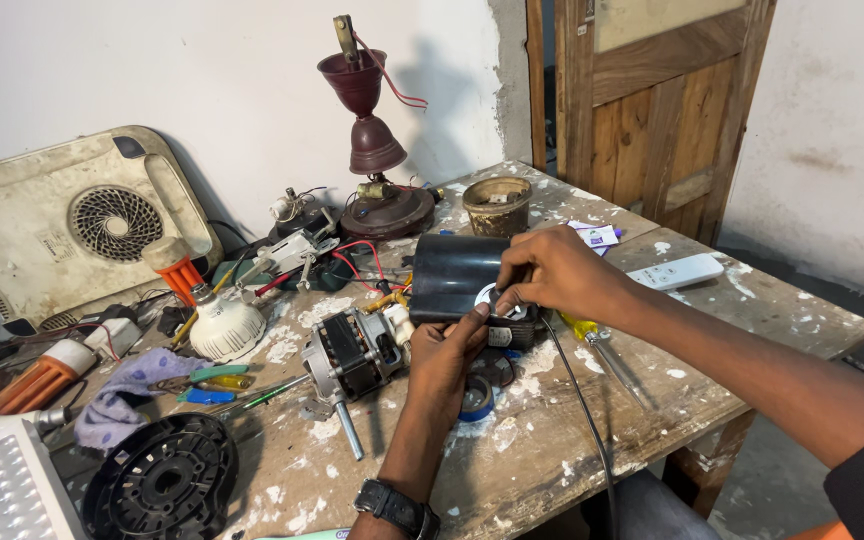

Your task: The person uses a screwdriver to unscrew fasteners from the black outer casing of a fan motor, then pulls the casing off the motor assembly. They reposition the motor and use a wrench to loosen and turn a component on the exposed motor.

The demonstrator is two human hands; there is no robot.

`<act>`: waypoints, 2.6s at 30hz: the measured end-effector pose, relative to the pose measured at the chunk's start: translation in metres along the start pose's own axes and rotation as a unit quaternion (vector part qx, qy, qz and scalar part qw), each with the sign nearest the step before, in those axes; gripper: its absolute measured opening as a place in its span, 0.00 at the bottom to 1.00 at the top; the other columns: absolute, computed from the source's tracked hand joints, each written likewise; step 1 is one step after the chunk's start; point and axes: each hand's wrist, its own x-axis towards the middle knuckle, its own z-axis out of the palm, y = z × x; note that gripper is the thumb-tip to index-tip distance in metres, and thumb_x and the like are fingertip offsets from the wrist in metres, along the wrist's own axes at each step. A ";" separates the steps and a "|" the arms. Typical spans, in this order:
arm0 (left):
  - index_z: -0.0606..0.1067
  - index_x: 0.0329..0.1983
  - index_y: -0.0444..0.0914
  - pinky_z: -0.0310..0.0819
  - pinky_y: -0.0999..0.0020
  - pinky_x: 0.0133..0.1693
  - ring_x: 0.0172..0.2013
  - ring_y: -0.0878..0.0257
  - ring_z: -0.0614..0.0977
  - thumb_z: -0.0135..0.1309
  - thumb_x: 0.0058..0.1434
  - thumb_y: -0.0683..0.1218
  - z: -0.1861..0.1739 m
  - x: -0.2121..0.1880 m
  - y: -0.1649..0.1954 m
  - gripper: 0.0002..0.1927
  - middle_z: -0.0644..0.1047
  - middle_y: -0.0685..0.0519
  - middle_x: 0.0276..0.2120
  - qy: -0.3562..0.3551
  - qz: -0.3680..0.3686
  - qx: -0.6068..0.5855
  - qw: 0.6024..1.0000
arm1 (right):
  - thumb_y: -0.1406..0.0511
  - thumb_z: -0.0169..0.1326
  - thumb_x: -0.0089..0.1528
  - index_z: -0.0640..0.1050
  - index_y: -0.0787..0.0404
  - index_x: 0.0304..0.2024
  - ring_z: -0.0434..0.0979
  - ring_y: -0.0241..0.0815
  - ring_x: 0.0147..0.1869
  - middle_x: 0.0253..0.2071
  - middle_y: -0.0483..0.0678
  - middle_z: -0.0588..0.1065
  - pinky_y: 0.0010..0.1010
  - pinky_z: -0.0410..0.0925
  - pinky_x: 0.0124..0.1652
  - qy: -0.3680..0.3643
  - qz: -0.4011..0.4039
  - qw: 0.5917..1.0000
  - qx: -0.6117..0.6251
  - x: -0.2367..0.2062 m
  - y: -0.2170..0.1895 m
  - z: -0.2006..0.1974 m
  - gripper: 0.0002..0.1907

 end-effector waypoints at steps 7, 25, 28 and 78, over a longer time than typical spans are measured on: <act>0.72 0.25 0.41 0.56 0.76 0.27 0.22 0.74 0.62 0.62 0.63 0.46 -0.001 0.002 -0.003 0.13 0.67 0.64 0.20 -0.008 0.016 -0.009 1.000 | 0.62 0.64 0.57 0.84 0.66 0.36 0.82 0.35 0.24 0.23 0.50 0.82 0.27 0.74 0.28 -0.104 0.193 0.975 0.027 0.012 -0.014 -0.013 0.12; 0.79 0.30 0.35 0.69 0.76 0.32 0.25 0.72 0.74 0.62 0.61 0.46 -0.005 0.012 -0.012 0.09 0.77 0.58 0.23 0.026 0.012 0.012 1.000 | 0.66 0.65 0.56 0.83 0.66 0.37 0.83 0.47 0.38 0.33 0.53 0.79 0.36 0.75 0.40 -0.119 0.002 0.986 -0.114 0.016 -0.010 -0.014 0.10; 0.78 0.30 0.36 0.67 0.76 0.30 0.24 0.72 0.71 0.62 0.62 0.47 -0.006 0.011 -0.012 0.10 0.75 0.59 0.22 0.016 0.020 0.007 1.000 | 0.66 0.64 0.56 0.82 0.67 0.37 0.81 0.52 0.41 0.34 0.54 0.78 0.41 0.74 0.41 -0.134 -0.024 0.981 -0.138 0.016 -0.013 -0.013 0.10; 0.73 0.24 0.39 0.55 0.76 0.26 0.21 0.74 0.63 0.63 0.63 0.46 -0.010 0.018 -0.021 0.14 0.68 0.63 0.19 -0.009 0.037 -0.020 0.999 | 0.66 0.60 0.61 0.84 0.65 0.50 0.81 0.37 0.29 0.28 0.51 0.82 0.29 0.75 0.32 -0.223 0.239 0.930 0.171 0.036 0.016 -0.026 0.16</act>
